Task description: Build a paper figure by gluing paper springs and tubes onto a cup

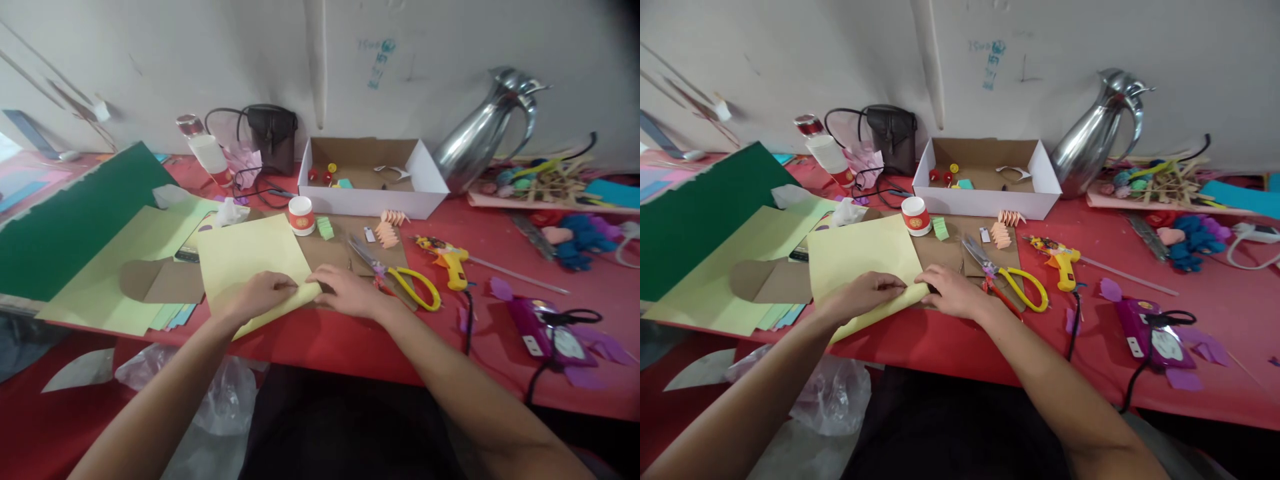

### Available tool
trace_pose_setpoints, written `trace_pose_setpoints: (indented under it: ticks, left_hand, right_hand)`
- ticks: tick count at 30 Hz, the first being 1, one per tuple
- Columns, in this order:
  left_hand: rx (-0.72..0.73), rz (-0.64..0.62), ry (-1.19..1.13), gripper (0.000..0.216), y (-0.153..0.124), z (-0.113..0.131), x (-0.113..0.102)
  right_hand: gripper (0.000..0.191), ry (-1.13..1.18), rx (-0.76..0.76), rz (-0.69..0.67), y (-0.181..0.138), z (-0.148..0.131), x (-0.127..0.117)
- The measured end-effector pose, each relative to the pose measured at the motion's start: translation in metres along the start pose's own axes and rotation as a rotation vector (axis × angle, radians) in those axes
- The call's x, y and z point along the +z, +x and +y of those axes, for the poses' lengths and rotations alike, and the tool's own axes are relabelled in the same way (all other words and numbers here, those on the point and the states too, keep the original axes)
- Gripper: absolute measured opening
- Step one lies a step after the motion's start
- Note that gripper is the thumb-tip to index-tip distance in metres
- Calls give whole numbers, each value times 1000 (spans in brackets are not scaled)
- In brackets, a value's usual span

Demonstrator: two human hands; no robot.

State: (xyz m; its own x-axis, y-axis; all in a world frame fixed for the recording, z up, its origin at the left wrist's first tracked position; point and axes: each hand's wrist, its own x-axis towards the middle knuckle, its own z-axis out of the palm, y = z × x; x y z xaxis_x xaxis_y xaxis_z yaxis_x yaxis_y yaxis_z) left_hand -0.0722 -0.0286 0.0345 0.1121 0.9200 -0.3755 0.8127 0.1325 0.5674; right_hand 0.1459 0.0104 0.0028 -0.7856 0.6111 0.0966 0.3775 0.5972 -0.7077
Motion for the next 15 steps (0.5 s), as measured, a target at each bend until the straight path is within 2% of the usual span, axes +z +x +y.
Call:
trace_pose_setpoints:
  ticks: [3,7,12,15]
  left_hand:
    - [17,15,19,31,2,-1,0]
    - [128,191,41,33,-2,-1,6]
    - [167,140,134,33,-6,3,12]
    - [168,141,134,30,-4,4,13]
  right_hand:
    - [31,-21,-2,-19,1,-2,0]
    - [27,-63,16,-40,3,-4,1]
    - [20,-89,23,-37,5,-3,3]
    - [23,-69,17,-18,4,-1,4]
